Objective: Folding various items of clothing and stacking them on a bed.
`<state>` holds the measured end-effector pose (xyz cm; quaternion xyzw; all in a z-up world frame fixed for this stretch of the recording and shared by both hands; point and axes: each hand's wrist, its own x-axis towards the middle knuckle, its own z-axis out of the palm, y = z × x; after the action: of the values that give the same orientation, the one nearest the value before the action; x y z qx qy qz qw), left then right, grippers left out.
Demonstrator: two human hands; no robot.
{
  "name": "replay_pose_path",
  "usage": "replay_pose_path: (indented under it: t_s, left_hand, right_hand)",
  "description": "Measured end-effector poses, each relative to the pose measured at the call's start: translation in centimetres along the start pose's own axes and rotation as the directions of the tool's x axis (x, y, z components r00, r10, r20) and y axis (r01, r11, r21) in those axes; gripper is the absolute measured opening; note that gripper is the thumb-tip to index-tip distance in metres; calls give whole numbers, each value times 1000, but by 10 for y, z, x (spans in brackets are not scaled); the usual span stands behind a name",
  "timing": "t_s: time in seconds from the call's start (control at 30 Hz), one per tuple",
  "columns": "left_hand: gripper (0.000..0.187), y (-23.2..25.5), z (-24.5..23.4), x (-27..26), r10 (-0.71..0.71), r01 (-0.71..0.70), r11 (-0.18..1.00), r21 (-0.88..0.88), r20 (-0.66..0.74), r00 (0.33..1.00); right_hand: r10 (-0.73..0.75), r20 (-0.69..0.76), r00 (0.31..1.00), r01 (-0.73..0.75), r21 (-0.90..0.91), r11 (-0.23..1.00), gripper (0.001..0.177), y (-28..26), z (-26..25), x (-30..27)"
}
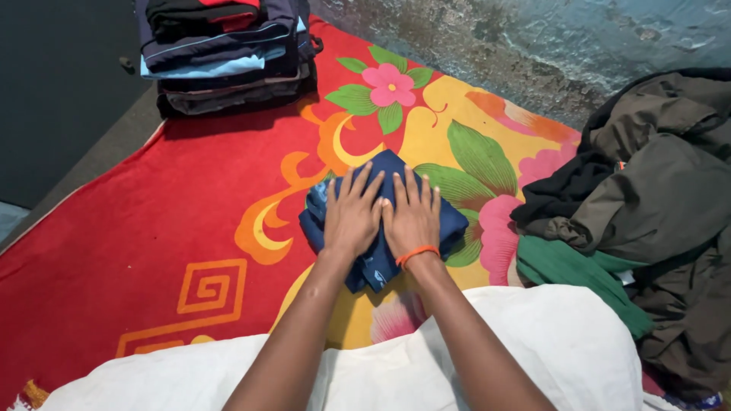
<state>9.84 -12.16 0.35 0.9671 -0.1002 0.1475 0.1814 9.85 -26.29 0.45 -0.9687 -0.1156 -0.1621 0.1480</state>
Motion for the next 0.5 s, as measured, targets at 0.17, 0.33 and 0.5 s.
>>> replay_pose_path:
  t_s: [0.17,0.33,0.5]
  left_hand:
    - [64,2,1,-17,-165,165,986,6,108,980]
    - [75,-6,-4,-12,-259,259,966,20,145,955]
    - [77,-12,-6,-16,-294,296,955,14,159,942]
  right_hand:
    - [92,145,985,-75,-116,990,69,12,11,-11]
    - [185,110,977,-177,-78,981,76,20,10,-10]
    - [338,123,933,-319,-154,935,79,38,12,-19]
